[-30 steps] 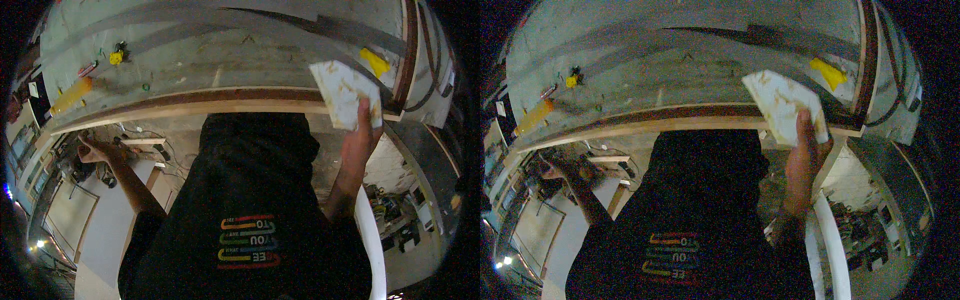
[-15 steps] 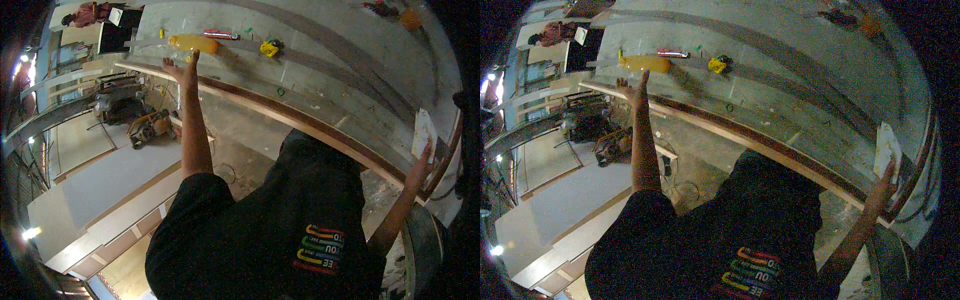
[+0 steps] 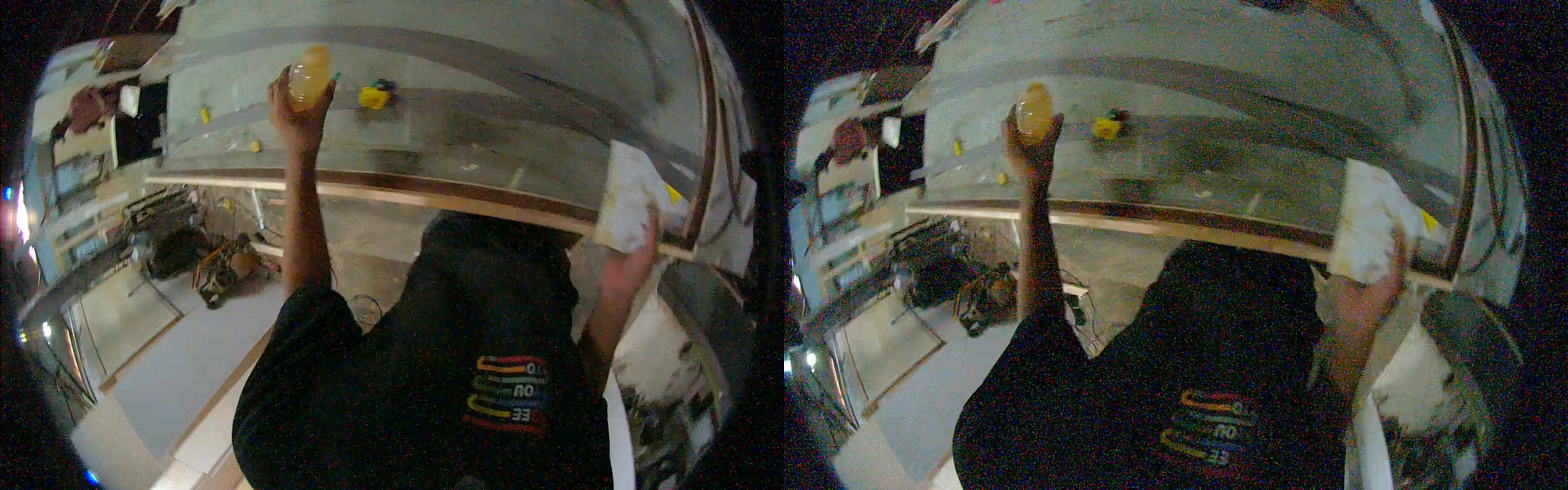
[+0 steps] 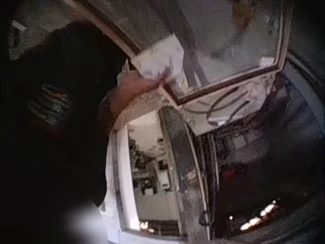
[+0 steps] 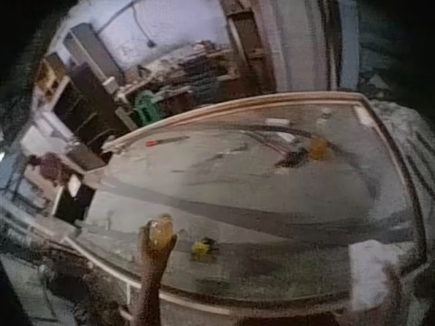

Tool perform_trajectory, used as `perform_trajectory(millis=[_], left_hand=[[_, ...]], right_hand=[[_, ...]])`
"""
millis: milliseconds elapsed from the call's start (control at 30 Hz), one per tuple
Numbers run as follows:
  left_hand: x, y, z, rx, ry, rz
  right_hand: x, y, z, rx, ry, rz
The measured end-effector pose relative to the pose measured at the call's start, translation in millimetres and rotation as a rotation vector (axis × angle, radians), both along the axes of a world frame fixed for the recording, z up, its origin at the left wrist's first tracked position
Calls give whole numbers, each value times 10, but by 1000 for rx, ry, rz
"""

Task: The person pours a yellow liquid from a plastic bottle onto a paper and uses the paper to spread the liquid along the edge of a wooden frame. The person then pours the liquid directly onto another wooden strip and spreads it with the bottle. The person also handles a white cloth and a small red object.

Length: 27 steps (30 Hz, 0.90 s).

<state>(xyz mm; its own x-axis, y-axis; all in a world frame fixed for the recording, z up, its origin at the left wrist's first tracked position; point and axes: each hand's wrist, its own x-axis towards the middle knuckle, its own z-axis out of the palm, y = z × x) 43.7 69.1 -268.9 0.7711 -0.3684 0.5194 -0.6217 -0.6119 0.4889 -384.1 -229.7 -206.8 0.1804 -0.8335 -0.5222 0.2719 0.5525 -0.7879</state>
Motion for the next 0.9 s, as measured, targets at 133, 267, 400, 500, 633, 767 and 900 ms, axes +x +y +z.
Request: perform_trajectory(millis=[133, 267, 400, 500, 633, 767, 900], left_hand=[[-167, -572, 656, 358, -136, -497], [-568, -1045, 1201, 684, -322, -632], [-992, -1419, 1622, 771, -497, -705], [-1085, -1650, 1921, 801, -552, -709], [-1162, -1953, 2045, 781, -592, -719], [-1322, -2102, 2087, 799, -771, -649], [-1472, -2263, 2221, 696, -872, -627]], right_hand=[[363, 249, 68, 47, -117, 228], [463, 249, -44, 127, -5, 370], [412, 116, -140, 300, -122, 464], [422, 85, -134, 311, -194, 361], [495, 85, -99, 189, -137, 514], [522, 12, -86, 269, -243, 568], [474, -98, -46, 317, -353, 630]])
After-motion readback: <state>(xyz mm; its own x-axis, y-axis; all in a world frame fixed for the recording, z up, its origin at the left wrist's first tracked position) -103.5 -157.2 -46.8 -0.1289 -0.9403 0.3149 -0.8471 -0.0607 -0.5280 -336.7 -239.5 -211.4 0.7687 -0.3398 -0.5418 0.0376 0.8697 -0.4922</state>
